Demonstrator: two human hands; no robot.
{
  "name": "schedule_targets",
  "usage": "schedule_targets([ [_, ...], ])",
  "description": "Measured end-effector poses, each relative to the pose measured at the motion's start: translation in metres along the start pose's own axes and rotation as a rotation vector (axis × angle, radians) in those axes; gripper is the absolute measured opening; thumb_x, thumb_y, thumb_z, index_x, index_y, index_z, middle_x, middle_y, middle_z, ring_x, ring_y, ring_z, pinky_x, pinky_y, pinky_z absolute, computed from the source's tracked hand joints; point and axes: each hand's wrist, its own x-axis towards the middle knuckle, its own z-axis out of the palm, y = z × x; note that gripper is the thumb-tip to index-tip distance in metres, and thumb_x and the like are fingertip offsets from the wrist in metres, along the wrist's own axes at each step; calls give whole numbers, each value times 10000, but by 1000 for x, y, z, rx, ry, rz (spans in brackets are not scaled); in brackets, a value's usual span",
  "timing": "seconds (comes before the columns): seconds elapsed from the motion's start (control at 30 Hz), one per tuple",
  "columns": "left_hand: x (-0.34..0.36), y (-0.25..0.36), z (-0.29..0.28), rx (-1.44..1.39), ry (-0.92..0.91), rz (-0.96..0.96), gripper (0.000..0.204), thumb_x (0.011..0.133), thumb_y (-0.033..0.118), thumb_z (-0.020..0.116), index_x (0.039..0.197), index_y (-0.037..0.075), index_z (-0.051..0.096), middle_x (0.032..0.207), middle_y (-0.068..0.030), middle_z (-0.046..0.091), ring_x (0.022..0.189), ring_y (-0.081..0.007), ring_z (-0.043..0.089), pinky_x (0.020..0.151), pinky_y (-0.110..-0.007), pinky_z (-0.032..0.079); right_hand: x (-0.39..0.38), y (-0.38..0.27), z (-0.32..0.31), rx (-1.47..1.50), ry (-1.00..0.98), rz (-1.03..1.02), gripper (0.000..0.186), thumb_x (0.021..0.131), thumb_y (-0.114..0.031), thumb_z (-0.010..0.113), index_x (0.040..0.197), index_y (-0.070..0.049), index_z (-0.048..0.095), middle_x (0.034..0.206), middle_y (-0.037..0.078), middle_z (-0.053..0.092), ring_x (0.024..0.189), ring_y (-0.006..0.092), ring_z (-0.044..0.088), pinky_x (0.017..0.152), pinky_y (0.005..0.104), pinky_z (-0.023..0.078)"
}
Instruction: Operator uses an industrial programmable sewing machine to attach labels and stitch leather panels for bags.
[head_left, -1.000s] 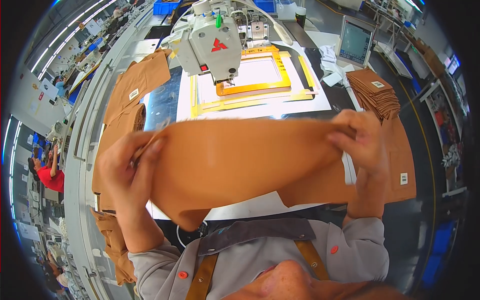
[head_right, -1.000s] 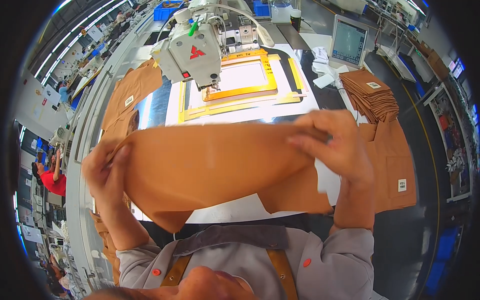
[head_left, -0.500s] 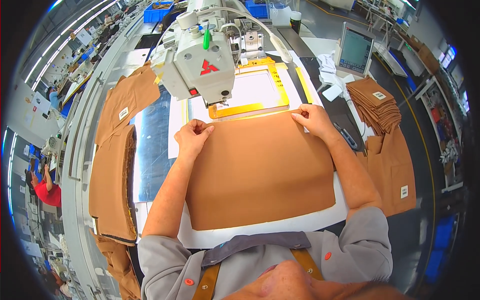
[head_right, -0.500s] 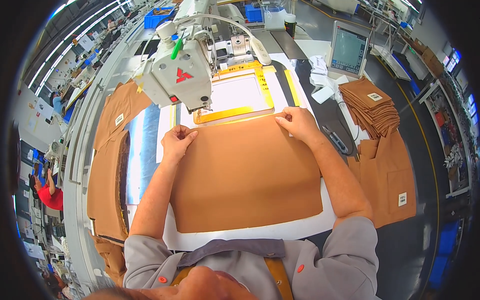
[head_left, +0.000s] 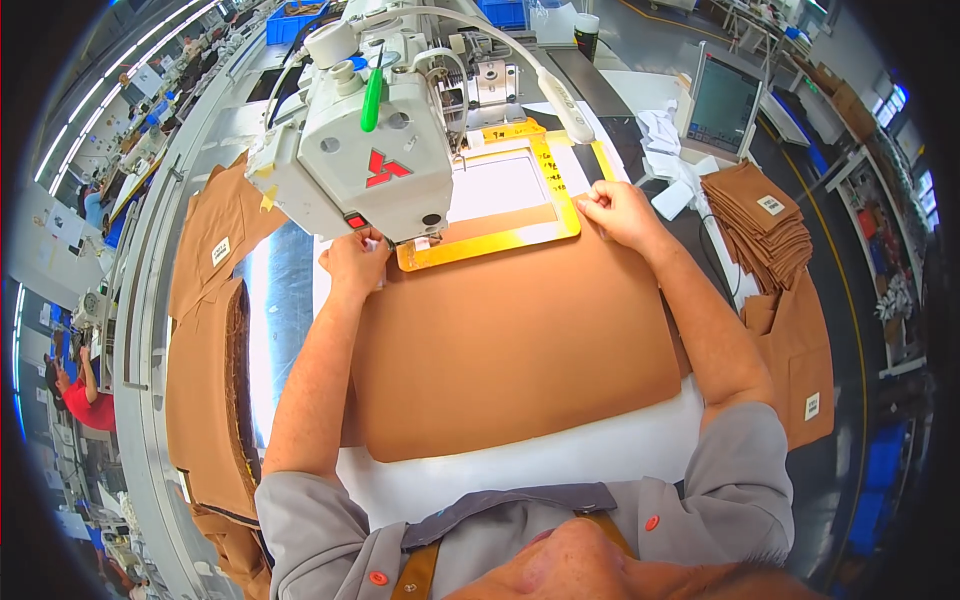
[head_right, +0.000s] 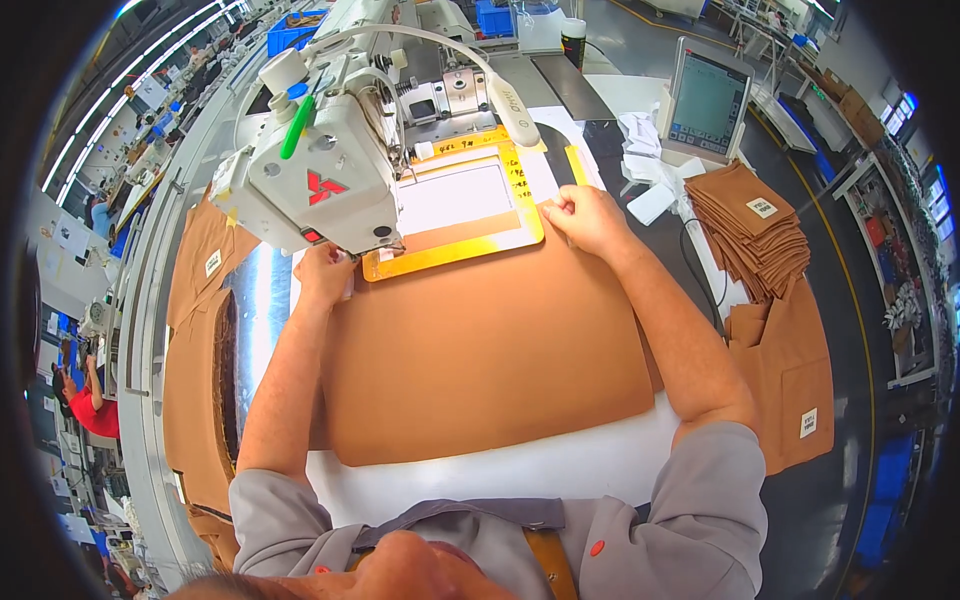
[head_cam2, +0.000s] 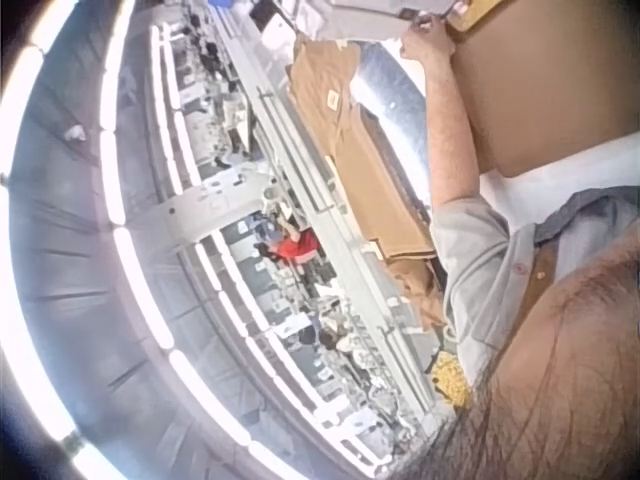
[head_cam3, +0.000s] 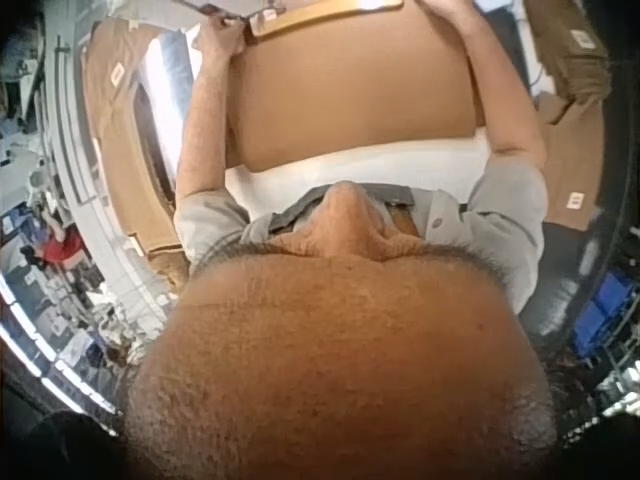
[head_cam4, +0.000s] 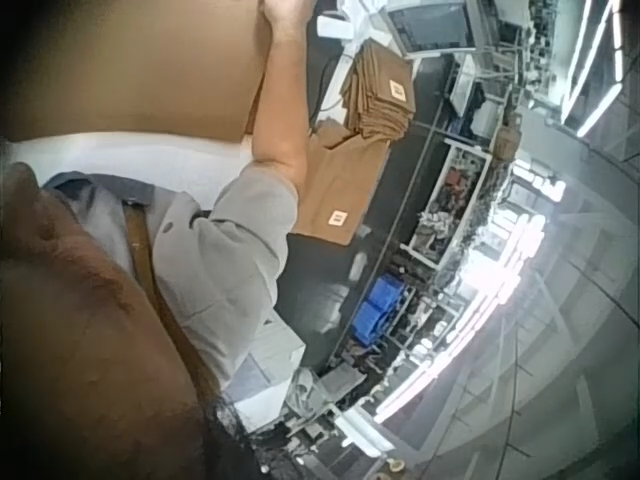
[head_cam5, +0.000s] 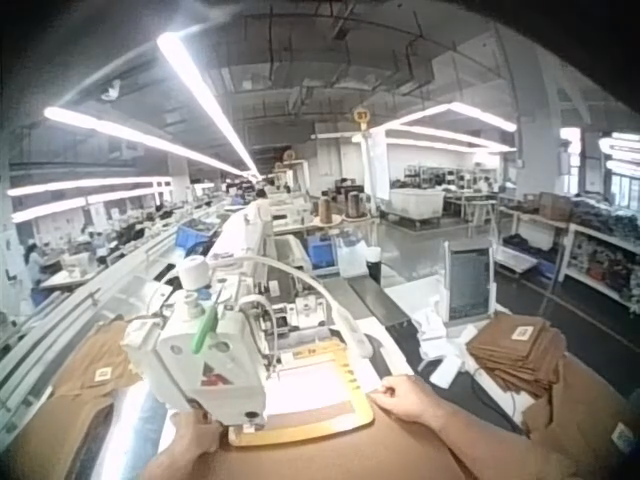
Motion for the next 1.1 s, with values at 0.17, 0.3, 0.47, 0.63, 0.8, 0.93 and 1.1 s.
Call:
schedule_targets([
  [0.17, 56, 5, 25, 112, 85, 26, 239, 820, 259, 754, 1003, 109, 722, 1007, -72, 713, 1011, -267, 659, 970, -461, 405, 63, -3, 9, -86, -41, -16, 384, 908, -394, 709, 745, -56, 627, 679, 78, 684, 574, 189, 691, 625, 361, 521],
  [0.3, 107, 3, 16, 40, 97, 142, 249, 831, 253, 736, 1037, 114, 723, 1036, -78, 715, 1029, -274, 660, 970, -490, 410, 117, -22, 13, -84, 34, 6, 307, 897, -417, 682, 923, -122, 764, 831, 126, 746, 805, 258, 746, 734, 401, 557],
  [0.47, 106, -9, 31, -70, 50, 317, 267, 845, 246, 714, 1080, 120, 725, 1071, -84, 717, 1051, -282, 661, 968, -527, 416, 164, -1, 16, -231, 232, -51, 335, 869, -390, 699, 1100, -155, 764, 1028, 141, 755, 986, 288, 731, 822, 411, 556],
  [0.63, 102, -31, 19, -172, 34, 435, 289, 859, 239, 692, 1123, 126, 726, 1106, -91, 720, 1074, -290, 662, 967, -563, 422, 131, -28, 6, -70, 368, -118, 394, 853, -318, 735, 1204, -139, 722, 1085, 124, 750, 1017, 298, 721, 861, 400, 551],
  [0.8, 39, -30, -22, -129, -28, 477, 334, 904, 248, 652, 1207, 122, 710, 1200, -109, 708, 1153, -300, 644, 1017, -604, 393, 45, -4, -20, -212, 169, -308, 413, 917, -299, 689, 1264, -76, 679, 1192, 186, 702, 1079, 338, 681, 919, 420, 524],
  [0.93, -46, 18, -56, 285, -190, 368, 473, 1028, 363, 525, 1366, 45, 615, 1407, -197, 608, 1341, -319, 548, 1201, -544, 209, -29, 5, -32, -352, 64, -350, 549, 951, -366, 667, 1356, -2, 593, 1365, 198, 619, 1311, 343, 555, 1106, 470, 401],
  [1.1, -48, 0, -37, 403, 14, 475, 476, 1056, 371, 455, 1299, 4, 634, 1406, -176, 609, 1330, -327, 555, 1189, -581, 207, -46, 2, -11, -416, -28, -306, 659, 995, -444, 604, 1442, 29, 501, 1546, 192, 469, 1495, 307, 366, 1217, 538, 241],
])
